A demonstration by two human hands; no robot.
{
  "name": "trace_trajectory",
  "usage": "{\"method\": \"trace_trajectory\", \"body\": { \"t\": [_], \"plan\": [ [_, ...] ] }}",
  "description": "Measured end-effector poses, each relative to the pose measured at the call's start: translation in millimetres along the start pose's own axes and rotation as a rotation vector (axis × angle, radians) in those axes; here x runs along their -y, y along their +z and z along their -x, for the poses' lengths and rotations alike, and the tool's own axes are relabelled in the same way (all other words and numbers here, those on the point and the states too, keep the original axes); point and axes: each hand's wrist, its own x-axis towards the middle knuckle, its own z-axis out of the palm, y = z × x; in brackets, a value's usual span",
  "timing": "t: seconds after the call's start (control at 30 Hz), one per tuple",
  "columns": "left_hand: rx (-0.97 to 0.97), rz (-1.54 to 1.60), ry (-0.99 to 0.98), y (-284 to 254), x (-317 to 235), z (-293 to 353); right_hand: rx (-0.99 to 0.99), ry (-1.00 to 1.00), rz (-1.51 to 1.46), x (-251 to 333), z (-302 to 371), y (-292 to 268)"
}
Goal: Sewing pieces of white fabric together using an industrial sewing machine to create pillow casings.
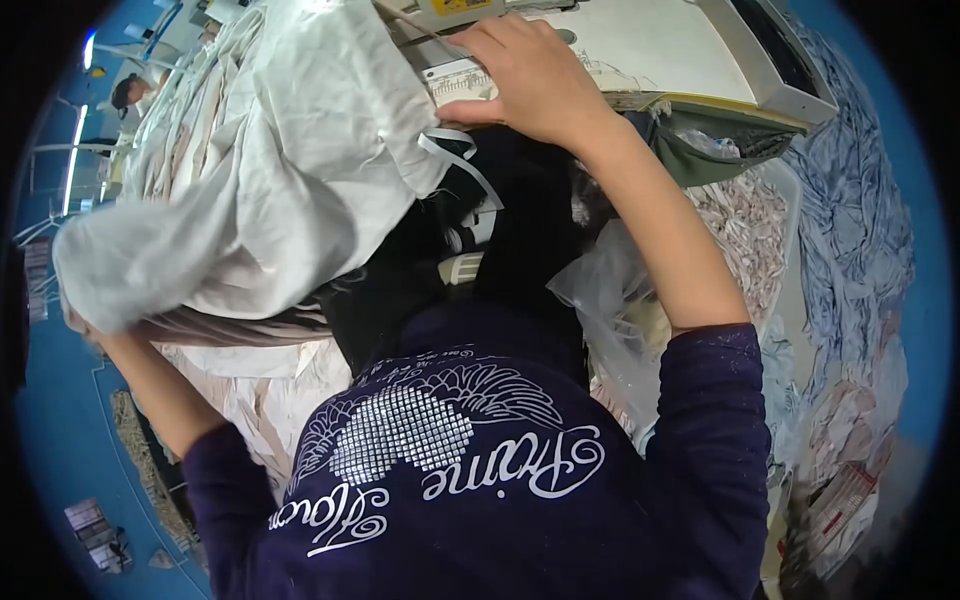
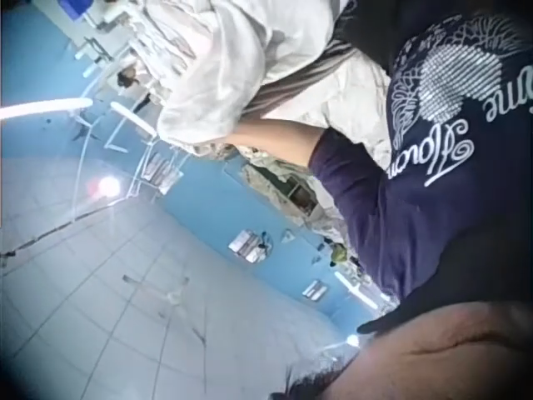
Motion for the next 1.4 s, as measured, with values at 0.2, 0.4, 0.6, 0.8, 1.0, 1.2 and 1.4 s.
{"method": "trace_trajectory", "body": {
  "t": [0.2, 0.4, 0.6, 0.8, 1.0, 1.2, 1.4],
  "plan": [
    [0.163, 1.152, -0.396, 140, -53, -86, 0.271, -0.036, 0.022, -20, 10, 11],
    [0.324, 0.657, -0.473, 164, -124, -61, 0.259, -0.052, -0.080, -16, 5, 7],
    [0.306, 0.544, -0.338, 155, -127, -46, 0.299, -0.035, -0.035, -9, 1, 2],
    [0.248, 0.534, -0.365, 145, -140, -48, 0.331, -0.057, -0.013, -10, 0, 5],
    [0.214, 0.510, -0.355, 144, -140, -47, 0.343, -0.061, -0.017, -9, -2, 2],
    [0.293, 0.979, -0.379, 167, -118, -39, 0.326, -0.066, -0.024, -6, -4, 2],
    [0.280, 0.639, -0.347, 177, -110, -43, 0.324, -0.025, -0.042, -6, -6, 2]
  ]
}}
